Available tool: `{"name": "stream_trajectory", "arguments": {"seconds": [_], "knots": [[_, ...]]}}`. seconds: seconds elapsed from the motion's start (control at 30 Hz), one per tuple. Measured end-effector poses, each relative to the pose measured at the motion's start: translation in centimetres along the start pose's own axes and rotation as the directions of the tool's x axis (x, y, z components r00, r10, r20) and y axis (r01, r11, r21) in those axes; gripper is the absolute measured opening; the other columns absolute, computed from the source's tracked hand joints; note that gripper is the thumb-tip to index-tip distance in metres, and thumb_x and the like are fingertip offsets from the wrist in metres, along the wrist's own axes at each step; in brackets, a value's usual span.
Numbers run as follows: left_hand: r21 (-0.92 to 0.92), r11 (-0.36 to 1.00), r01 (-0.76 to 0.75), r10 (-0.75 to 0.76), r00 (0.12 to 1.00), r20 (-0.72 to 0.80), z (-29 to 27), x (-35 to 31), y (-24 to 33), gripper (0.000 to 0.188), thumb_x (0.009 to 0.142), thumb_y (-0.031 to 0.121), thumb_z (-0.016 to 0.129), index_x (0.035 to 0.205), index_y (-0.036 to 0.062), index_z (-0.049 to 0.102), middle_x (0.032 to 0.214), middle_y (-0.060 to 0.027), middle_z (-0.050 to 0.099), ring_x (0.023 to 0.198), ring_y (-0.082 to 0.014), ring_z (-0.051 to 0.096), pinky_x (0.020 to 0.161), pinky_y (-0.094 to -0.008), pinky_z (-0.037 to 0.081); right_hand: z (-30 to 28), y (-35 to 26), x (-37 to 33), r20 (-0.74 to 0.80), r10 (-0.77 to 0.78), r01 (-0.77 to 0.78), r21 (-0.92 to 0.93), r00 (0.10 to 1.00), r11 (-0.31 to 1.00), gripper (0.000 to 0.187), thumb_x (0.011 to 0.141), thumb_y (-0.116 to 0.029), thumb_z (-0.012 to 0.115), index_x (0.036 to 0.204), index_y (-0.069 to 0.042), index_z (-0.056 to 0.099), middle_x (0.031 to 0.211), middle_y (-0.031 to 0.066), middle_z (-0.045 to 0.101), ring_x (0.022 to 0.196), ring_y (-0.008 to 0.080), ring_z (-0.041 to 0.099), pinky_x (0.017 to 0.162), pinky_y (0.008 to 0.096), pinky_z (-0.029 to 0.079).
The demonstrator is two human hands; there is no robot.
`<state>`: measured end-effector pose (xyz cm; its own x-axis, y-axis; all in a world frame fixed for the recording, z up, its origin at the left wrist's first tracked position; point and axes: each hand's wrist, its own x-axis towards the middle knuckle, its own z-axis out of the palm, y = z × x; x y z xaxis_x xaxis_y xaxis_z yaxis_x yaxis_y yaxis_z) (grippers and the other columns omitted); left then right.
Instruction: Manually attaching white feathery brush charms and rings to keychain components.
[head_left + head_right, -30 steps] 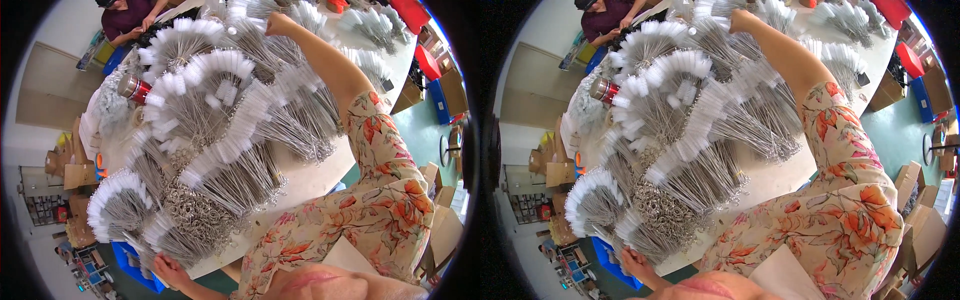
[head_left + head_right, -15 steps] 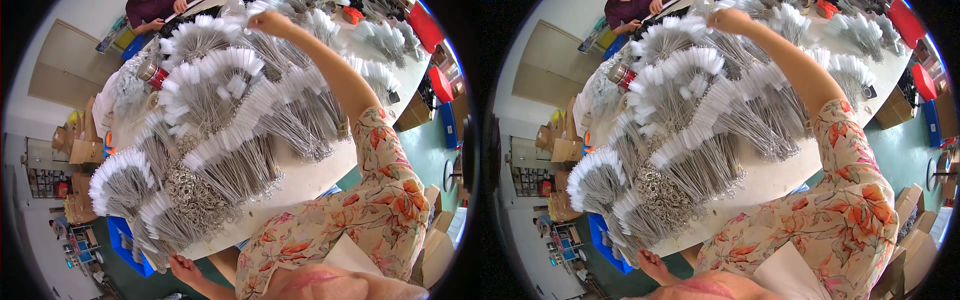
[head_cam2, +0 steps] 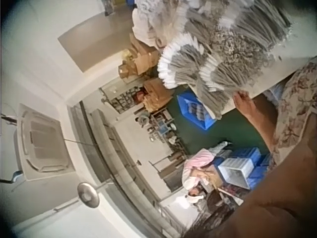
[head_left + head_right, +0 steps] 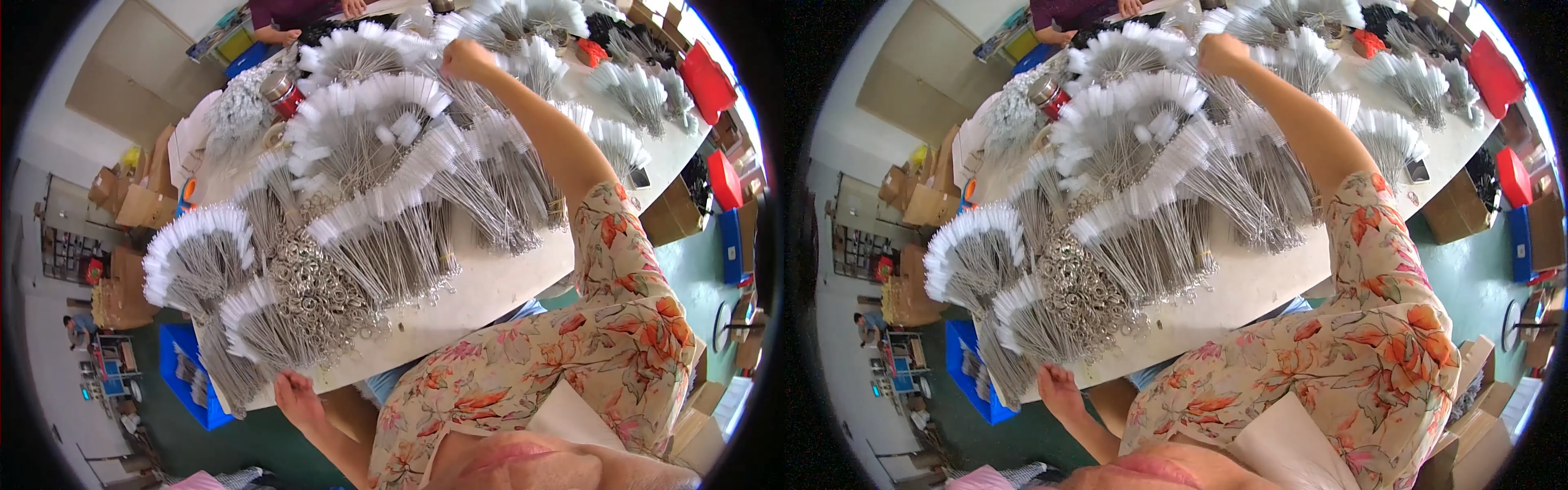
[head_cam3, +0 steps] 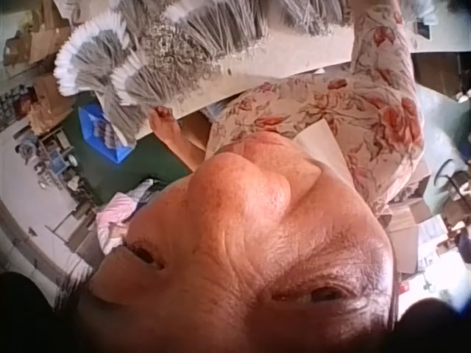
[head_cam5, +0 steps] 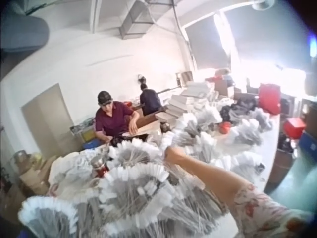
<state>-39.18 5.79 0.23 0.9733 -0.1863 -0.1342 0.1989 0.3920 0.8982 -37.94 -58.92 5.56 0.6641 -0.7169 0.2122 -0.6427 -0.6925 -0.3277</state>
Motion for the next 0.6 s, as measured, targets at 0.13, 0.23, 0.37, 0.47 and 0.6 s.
{"name": "stream_trajectory", "arguments": {"seconds": [0.13,0.23,0.37,0.47,0.6], "knots": [[0.067,0.992,-0.107,0.094,0.979,0.180,3.7,2.2,-0.6,0.014,0.092,0.014,0.050,0.088,0.0015,0.053,0.080,-0.0053,0.051,0.059,-0.0053,0.038,0.047,-0.0190,0.028,-6.1,-5.3,-4.5,-0.261,-0.163,0.154,-0.055,0.951,0.987,0.021,0.085,-0.028,0.051,0.088,-0.009,0.061,0.088,0.0095,0.064,0.083,0.0263,0.062,0.075,0.0386,0.050],[0.180,0.971,-0.161,0.125,0.973,0.195,9.5,3.2,-0.9,0.016,0.090,0.011,0.050,0.094,-0.0037,0.055,0.073,-0.0031,0.051,0.051,-0.0032,0.035,0.041,-0.0180,0.028,-7.9,-10.5,-9.2,-0.404,-0.386,0.535,0.372,0.829,0.759,0.022,0.084,-0.021,0.051,0.087,0.000,0.056,0.072,0.0131,0.056,0.068,0.0268,0.056,0.065,0.0361,0.045],[0.244,0.879,-0.410,0.267,0.846,0.461,18.3,3.5,-1.2,0.021,0.089,0.006,0.049,0.108,-0.0016,0.053,0.069,-0.0013,0.050,0.048,-0.0057,0.042,0.044,-0.0191,0.036,-5.8,-16.3,-17.7,-0.193,-0.556,0.425,0.845,0.809,0.325,0.029,0.098,-0.021,0.034,0.090,0.002,0.050,0.102,0.0077,0.054,0.092,0.0156,0.054,0.084,0.0323,0.046],[0.193,0.747,-0.636,0.452,0.699,0.554,20.7,4.3,-3.6,0.024,0.086,-0.001,0.050,0.111,-0.0012,0.052,0.074,-0.0025,0.053,0.054,-0.0074,0.048,0.047,-0.0207,0.041,-4.4,-19.4,-24.4,0.064,-0.631,0.138,0.954,0.773,0.266,0.026,0.095,-0.024,0.043,0.100,-0.001,0.054,0.100,0.0067,0.056,0.089,0.0138,0.054,0.079,0.0288,0.045],[0.229,0.448,-0.864,0.708,0.499,0.500,19.4,5.3,-5.4,0.015,0.083,-0.007,0.051,0.097,-0.0001,0.052,0.087,-0.0061,0.052,0.069,-0.0150,0.056,0.061,-0.0248,0.046,-0.3,-20.3,-28.1,-0.275,-0.626,0.190,0.961,0.730,-0.199,0.027,0.087,-0.018,0.059,0.111,-0.007,0.055,0.125,0.0092,0.040,0.106,0.0157,0.045,0.083,0.0288,0.041]]}}
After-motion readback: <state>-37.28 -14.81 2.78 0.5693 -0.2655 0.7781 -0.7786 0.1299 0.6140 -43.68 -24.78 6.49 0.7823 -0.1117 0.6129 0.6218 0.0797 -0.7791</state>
